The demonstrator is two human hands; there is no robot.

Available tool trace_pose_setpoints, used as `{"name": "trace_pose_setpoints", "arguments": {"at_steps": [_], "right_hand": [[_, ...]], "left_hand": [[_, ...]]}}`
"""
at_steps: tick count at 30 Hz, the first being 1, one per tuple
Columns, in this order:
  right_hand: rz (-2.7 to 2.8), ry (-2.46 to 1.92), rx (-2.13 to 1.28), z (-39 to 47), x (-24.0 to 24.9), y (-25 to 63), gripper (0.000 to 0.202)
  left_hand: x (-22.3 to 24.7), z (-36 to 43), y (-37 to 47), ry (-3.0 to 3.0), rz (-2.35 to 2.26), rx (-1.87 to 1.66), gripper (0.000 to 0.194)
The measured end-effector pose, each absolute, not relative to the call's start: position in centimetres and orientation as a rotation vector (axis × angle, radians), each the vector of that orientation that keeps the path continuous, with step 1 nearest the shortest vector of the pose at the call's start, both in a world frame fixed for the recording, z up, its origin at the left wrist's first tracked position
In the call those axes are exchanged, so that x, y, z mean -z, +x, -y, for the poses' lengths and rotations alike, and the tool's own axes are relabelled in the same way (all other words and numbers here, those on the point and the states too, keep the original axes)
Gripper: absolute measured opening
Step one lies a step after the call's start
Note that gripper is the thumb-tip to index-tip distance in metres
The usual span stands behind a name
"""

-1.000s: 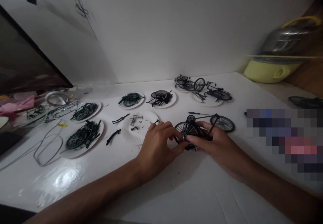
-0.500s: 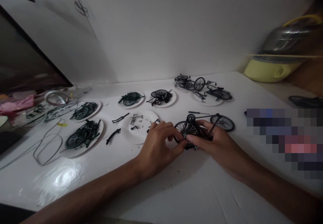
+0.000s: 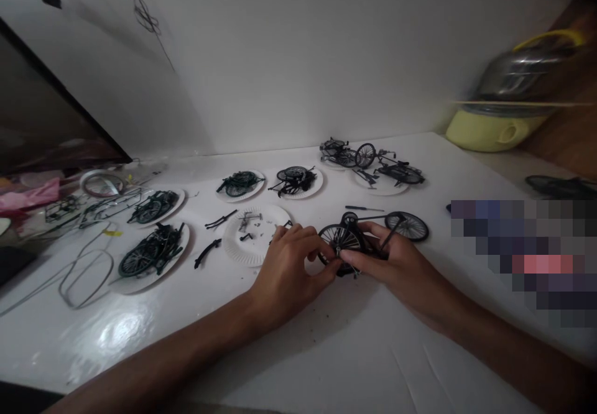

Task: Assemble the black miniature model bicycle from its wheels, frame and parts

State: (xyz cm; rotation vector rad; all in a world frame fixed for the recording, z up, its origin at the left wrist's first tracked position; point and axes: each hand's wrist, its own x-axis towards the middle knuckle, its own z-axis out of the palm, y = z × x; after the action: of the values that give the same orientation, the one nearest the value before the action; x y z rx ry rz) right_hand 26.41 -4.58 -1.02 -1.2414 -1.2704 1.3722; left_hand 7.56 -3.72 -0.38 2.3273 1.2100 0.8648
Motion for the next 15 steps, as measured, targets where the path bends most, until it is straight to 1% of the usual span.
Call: {"name": "trace_pose_setpoints", "arguments": {"at_steps": [4, 7, 10, 15], "right_hand": [[1.121, -1.201, -1.532, 4.5, 1.2, 26.6, 0.039], [0.938, -1.159, -1.641, 4.3, 1.4, 26.8, 0.029], [0.828, -1.205, -1.637, 4.1, 1.4, 27.1, 0.023], [0.910, -1.247, -1.590, 3.9, 1.3, 27.6, 0.028]], "left_hand": [[0.1, 3.6, 7.1, 2.387, -1.187, -0.902, 0.007], [-0.5, 3.1, 6.3, 2.404, -1.202, -0.962, 0.009], [-1.2, 2.1, 5.1, 2.491, -1.258, -1.031, 0.011], [-1.3, -0.1, 3.1, 2.605, -1.316, -1.026, 0.013]]}}
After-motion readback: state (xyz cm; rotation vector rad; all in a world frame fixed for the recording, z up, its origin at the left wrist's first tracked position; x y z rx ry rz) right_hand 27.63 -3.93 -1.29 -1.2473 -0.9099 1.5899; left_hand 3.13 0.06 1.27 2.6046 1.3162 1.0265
